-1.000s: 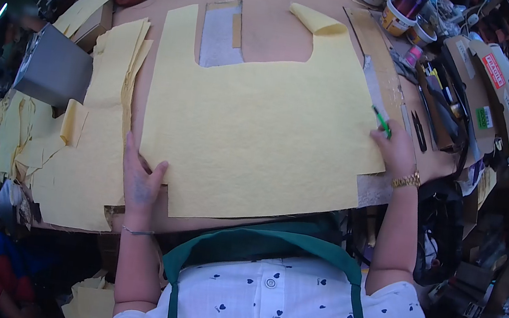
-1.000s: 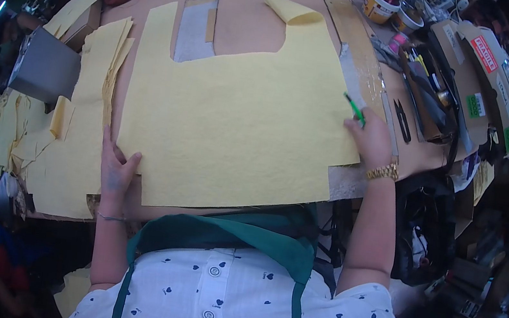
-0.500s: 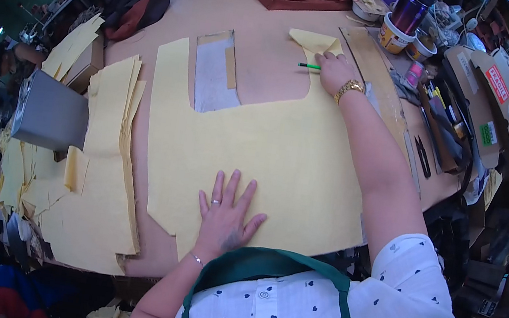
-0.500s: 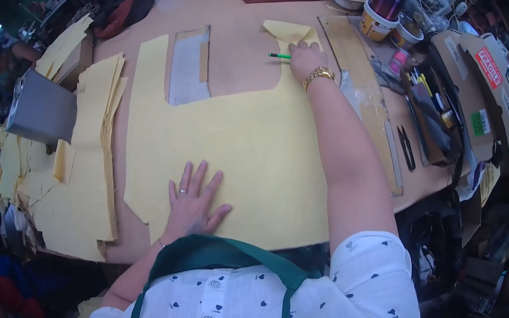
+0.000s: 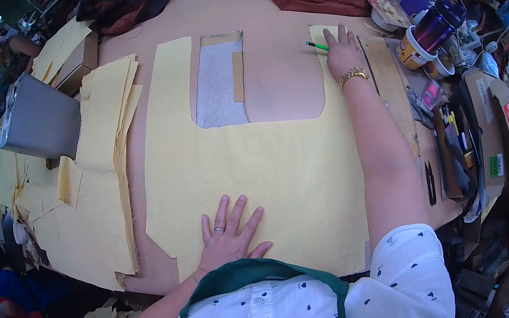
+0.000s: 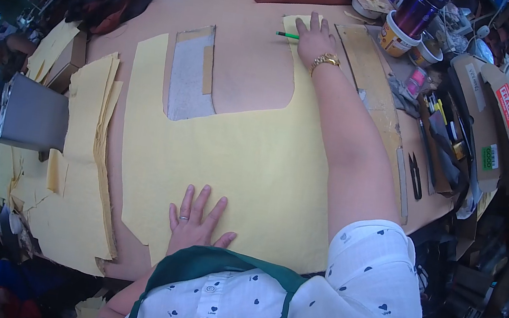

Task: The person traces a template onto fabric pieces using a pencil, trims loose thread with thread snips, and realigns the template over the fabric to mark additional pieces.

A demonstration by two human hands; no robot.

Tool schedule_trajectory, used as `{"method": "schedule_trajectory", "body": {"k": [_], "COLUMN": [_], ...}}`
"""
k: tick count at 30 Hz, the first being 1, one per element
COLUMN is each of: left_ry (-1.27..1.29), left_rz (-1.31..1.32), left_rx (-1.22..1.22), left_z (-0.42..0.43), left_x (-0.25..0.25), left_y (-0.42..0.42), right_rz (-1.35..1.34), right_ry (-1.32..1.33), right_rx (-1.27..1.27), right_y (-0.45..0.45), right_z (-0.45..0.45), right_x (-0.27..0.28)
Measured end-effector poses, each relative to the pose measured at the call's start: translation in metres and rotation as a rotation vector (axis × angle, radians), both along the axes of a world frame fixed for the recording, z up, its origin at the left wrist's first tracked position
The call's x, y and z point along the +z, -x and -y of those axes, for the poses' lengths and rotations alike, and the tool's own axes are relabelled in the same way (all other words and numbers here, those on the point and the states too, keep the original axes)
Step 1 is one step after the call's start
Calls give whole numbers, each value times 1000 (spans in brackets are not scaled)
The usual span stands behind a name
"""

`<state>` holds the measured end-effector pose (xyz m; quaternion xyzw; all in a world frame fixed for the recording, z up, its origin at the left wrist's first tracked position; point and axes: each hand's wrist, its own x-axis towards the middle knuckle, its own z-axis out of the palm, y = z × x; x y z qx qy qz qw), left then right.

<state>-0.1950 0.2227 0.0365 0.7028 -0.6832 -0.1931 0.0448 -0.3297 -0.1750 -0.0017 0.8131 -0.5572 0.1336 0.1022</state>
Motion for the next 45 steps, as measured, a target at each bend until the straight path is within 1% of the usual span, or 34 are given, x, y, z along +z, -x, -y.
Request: {"method": "schedule_trajectory", "body": {"k": [2,5,8,9,11,14,17,19,21,23,25,26,28,29,30,31,33,35,36,37,39,41,45], "left_ry": [9,37,41,49,58,80,399,283,297,259,158,114,125,143,117,98,72,60,61,34,34,74,31], "left_rz": [-4,-2,6,-5,-23,-31,-440,-789,-1034,-1403,-1405,-1406,-1339,-1299,-1361,-1351,-1333,-1317,-1304,-1351,-1398,-1402,-1448], "left_rx": [1,-2,-5,-3,2,-21,-16,261,293,260,167,120,110,112,204,208,233,155,139,124,124,129,158], "left_z": [-1,-3,-4,-4,-4,1,26,59,98,123,123,124,114,106,99,95,85,78,73,69,65,65,66], "left_x": [0,0,2,2,2,3,-15,4,-3,5,12,12,-2,-9,-11,-13,-14,-6,-3,-4,-3,4,3], "left_y": [0,1,3,3,3,-2,-24,-22,-23,-6,9,16,27,28,29,27,19,21,21,19,17,18,15], "right_rz": [-21,47,161,208,305,428,711,778,803,721,659,684,744,846,948,1046,699,320,341,368,440,310,31], "right_ry": [-5,-153,-148,-182,-258,-497,-413,-199,-124,-159,-257,-337,-502,-520,-539,-562,-345,-97,-68,-35,-52,26,-4], "right_rx": [33,4,-193,-215,-256,-167,54,234,403,463,500,487,487,364,247,137,-74,-184,-121,-51,-60,-251,-648], "right_y": [13,33,43,43,41,43,36,34,39,46,55,62,74,82,93,104,131,143,148,155,174,209,253], "right_z": [-13,-36,-35,-37,-37,-30,-80,-123,-180,-231,-268,-280,-297,-297,-293,-286,-259,-246,-241,-234,-225,-222,-229], "right_x": [1,12,6,9,14,14,42,42,46,44,32,30,27,26,26,26,27,19,12,6,8,18,10]}}
